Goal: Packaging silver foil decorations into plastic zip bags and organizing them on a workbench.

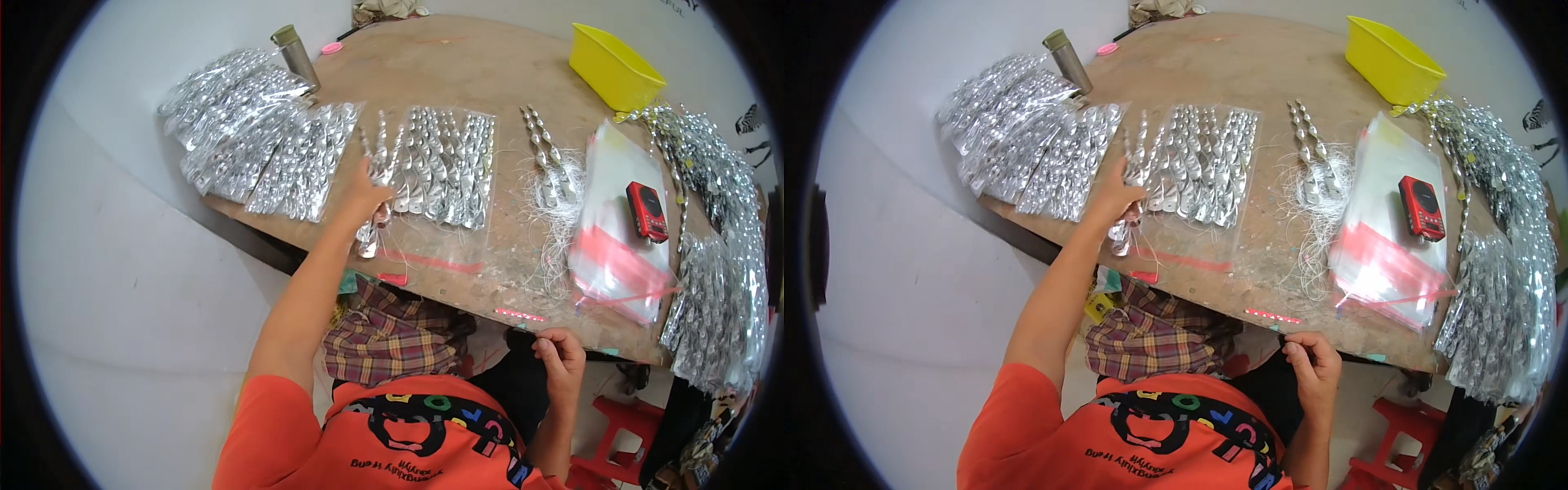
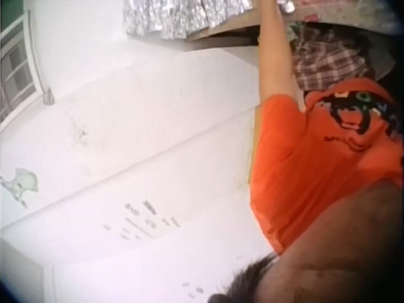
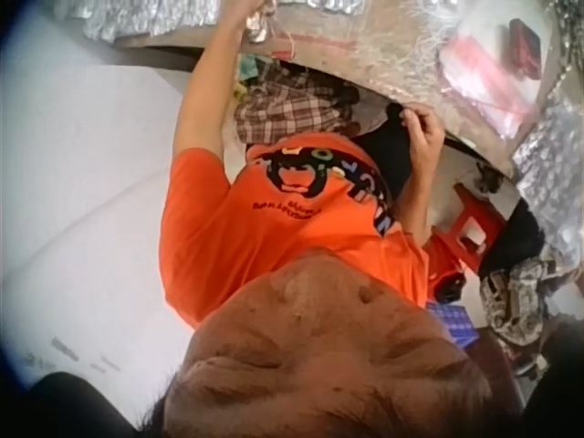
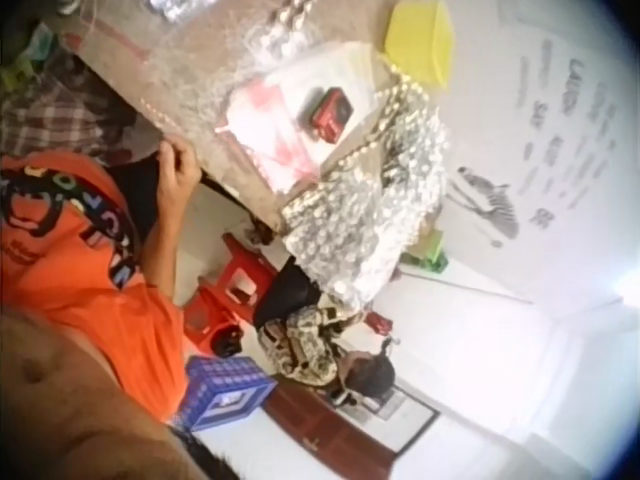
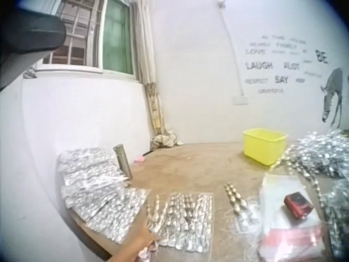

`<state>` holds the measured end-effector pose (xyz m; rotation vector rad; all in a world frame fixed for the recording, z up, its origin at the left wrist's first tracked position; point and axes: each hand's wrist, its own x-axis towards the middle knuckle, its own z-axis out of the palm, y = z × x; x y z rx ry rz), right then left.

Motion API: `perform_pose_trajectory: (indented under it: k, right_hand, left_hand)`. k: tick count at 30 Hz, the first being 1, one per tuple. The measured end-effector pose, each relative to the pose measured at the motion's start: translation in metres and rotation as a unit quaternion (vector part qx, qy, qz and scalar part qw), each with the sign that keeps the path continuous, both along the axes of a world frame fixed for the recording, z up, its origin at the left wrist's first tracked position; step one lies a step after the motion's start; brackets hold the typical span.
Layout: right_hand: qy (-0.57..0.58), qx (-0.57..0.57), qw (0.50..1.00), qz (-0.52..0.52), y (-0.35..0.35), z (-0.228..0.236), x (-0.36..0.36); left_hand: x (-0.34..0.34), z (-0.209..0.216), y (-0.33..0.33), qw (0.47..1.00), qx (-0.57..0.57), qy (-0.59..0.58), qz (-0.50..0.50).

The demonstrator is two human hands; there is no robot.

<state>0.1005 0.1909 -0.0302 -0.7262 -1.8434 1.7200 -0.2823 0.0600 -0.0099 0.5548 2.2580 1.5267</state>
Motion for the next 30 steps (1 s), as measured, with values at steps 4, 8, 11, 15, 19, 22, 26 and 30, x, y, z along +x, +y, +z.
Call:
perform_pose_trajectory:
  k: [4,8,11,15,19,22,26,30]
  right_hand:
    - [0.002,-0.002,1.0,0.004,-0.001,0.003,-0.002]
    - [0.006,0.012,1.0,0.011,0.001,-0.001,-0.003]
    - [0.003,0.003,1.0,0.009,0.0,0.0,-0.004]
    - [0.008,0.005,1.0,-0.009,0.001,-0.001,-0.001]
    - [0.002,0.024,1.0,0.01,0.003,-0.003,0.001]
    - [0.008,0.019,1.0,0.016,0.002,-0.002,0.0]
    - [0.021,0.027,0.999,0.004,-0.011,0.005,0.011]
    - [0.007,0.075,0.995,0.072,-0.018,0.015,0.015]
  left_hand:
    - [-0.003,0.0,-0.013,0.997,0.05,-0.064,0.017]
    - [-0.003,0.005,-0.017,0.997,-0.067,0.004,0.035]
    - [0.005,0.0,-0.012,0.955,-0.146,0.258,-0.004]
    - [0.008,0.006,-0.008,0.924,-0.213,0.316,-0.034]
    - [-0.004,-0.002,-0.016,0.98,-0.083,0.176,-0.024]
    - [-0.013,-0.006,-0.038,0.986,-0.032,0.164,-0.01]
    - [-0.019,-0.013,-0.051,0.995,0.06,0.074,0.039]
    - [0.008,0.037,-0.033,0.992,0.105,-0.017,0.074]
